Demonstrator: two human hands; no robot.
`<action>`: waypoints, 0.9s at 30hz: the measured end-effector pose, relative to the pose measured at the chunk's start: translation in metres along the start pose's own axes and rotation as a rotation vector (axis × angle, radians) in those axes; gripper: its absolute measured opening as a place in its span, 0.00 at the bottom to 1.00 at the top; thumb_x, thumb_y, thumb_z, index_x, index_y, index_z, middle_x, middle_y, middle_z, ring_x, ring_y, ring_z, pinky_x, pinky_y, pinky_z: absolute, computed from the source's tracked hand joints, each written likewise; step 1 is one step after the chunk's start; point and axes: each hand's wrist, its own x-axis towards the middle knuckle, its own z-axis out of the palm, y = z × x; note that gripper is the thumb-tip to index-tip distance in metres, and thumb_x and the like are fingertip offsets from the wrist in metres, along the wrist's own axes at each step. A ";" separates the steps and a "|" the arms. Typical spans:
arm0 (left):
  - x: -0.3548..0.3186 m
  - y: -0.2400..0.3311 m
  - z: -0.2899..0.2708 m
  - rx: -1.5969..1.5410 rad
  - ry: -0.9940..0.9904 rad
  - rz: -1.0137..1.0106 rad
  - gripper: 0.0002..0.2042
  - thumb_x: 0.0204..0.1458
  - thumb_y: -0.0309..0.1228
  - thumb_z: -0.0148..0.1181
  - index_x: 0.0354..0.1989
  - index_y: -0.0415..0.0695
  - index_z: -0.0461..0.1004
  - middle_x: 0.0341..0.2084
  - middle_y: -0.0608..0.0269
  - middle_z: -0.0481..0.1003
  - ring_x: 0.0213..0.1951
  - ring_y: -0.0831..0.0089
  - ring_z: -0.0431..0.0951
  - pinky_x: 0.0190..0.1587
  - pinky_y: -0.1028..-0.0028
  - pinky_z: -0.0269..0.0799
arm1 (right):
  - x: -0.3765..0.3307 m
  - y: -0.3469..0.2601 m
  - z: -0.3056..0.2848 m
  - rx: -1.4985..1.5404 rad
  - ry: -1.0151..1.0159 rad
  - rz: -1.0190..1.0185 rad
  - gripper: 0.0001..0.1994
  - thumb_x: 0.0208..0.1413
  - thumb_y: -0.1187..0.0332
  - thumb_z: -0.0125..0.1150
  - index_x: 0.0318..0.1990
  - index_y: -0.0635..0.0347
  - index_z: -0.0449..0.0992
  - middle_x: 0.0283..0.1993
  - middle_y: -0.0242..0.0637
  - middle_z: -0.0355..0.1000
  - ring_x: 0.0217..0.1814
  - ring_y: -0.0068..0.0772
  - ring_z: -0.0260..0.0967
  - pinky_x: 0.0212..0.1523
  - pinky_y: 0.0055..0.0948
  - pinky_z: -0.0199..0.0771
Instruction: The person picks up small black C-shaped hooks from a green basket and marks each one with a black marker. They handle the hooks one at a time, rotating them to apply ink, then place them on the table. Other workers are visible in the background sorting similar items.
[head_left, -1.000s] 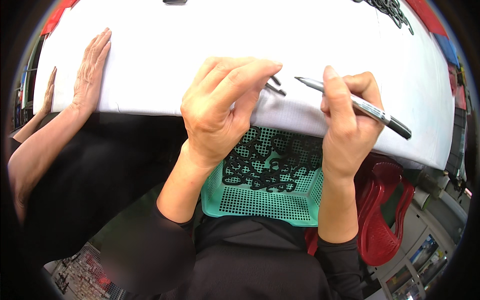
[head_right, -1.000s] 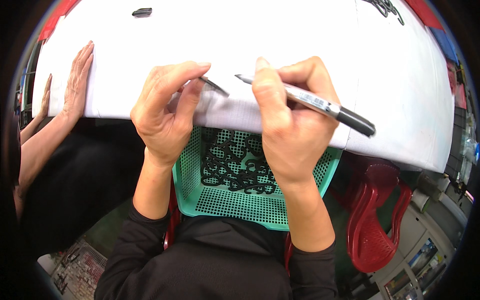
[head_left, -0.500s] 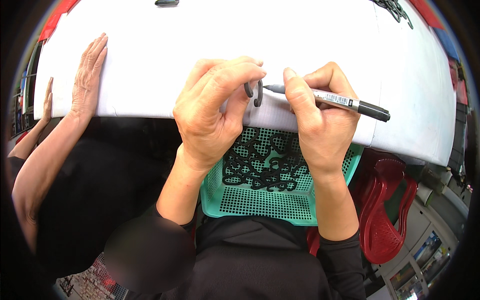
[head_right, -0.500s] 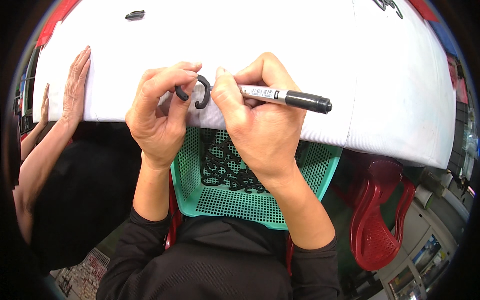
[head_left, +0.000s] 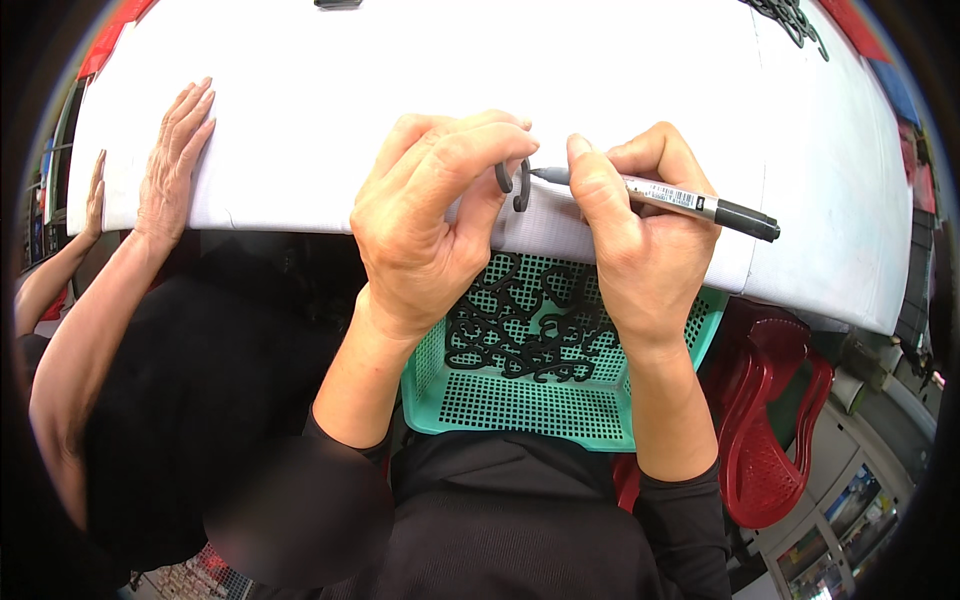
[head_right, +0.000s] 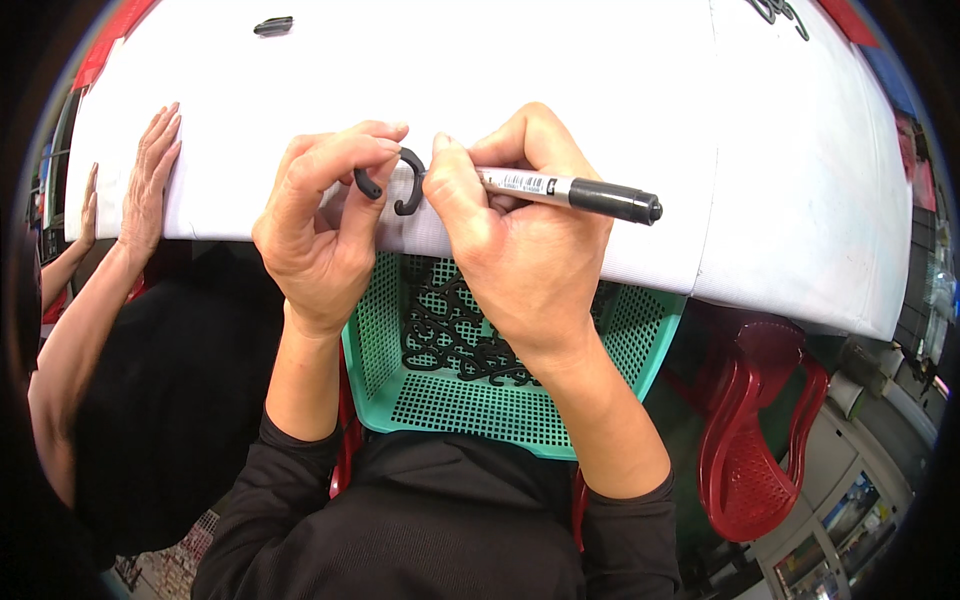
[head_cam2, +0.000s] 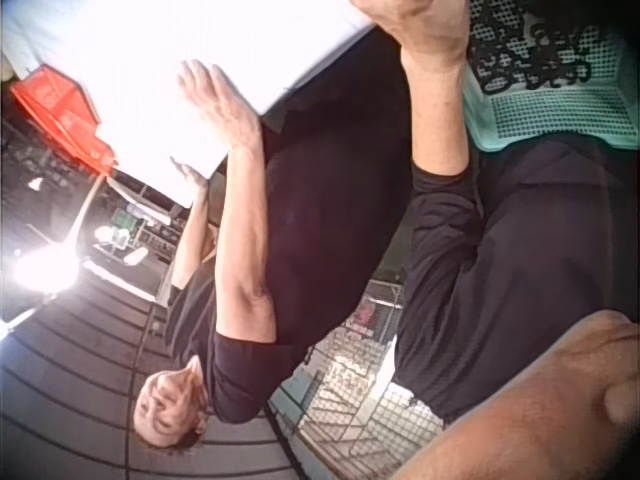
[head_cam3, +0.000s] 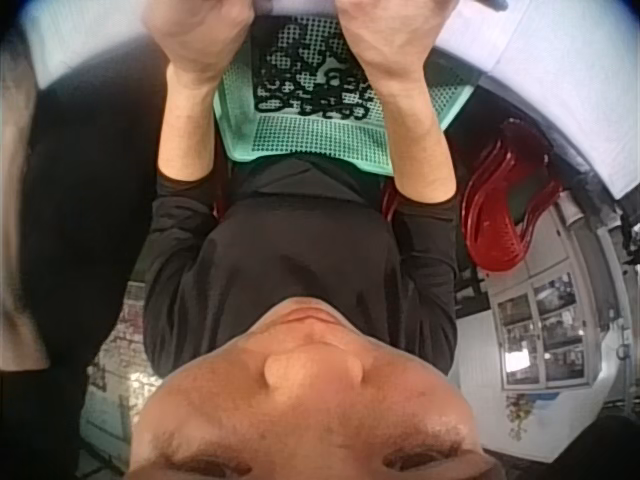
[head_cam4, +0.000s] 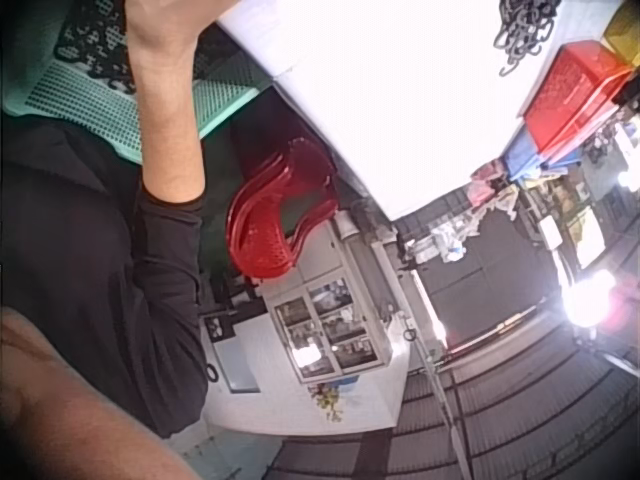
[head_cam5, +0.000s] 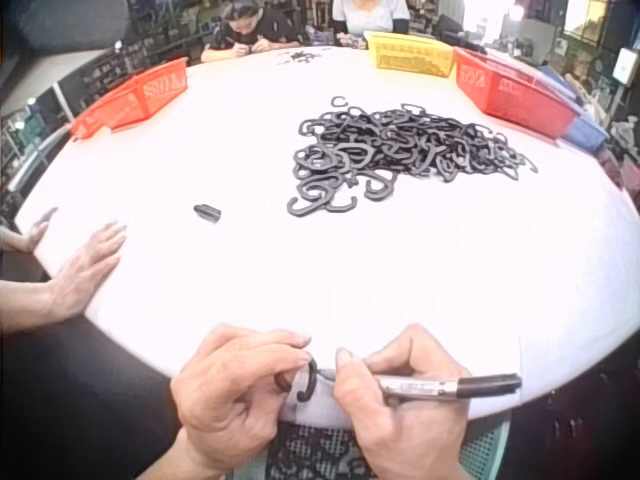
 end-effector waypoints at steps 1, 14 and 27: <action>0.000 -0.001 0.000 0.003 -0.002 0.002 0.18 0.34 0.09 0.57 0.34 0.42 0.78 0.31 0.63 0.79 0.31 0.70 0.75 0.31 0.75 0.73 | 0.000 0.000 -0.001 -0.010 -0.007 -0.001 0.12 0.47 0.77 0.64 0.20 0.60 0.65 0.15 0.24 0.61 0.16 0.09 0.55 0.16 0.15 0.53; 0.015 0.011 0.005 0.105 -0.136 0.013 0.14 0.38 0.16 0.64 0.36 0.42 0.77 0.28 0.65 0.77 0.32 0.70 0.74 0.32 0.73 0.72 | 0.001 -0.017 -0.013 -0.072 -0.105 0.027 0.07 0.50 0.75 0.65 0.36 0.64 0.75 0.29 0.34 0.75 0.27 0.15 0.69 0.27 0.14 0.67; 0.030 0.013 -0.008 -0.100 -0.131 0.054 0.13 0.41 0.19 0.65 0.38 0.44 0.80 0.36 0.63 0.79 0.41 0.66 0.75 0.43 0.71 0.73 | 0.023 -0.017 -0.027 0.499 -0.172 0.476 0.08 0.52 0.71 0.64 0.39 0.61 0.73 0.28 0.37 0.75 0.24 0.16 0.67 0.23 0.13 0.61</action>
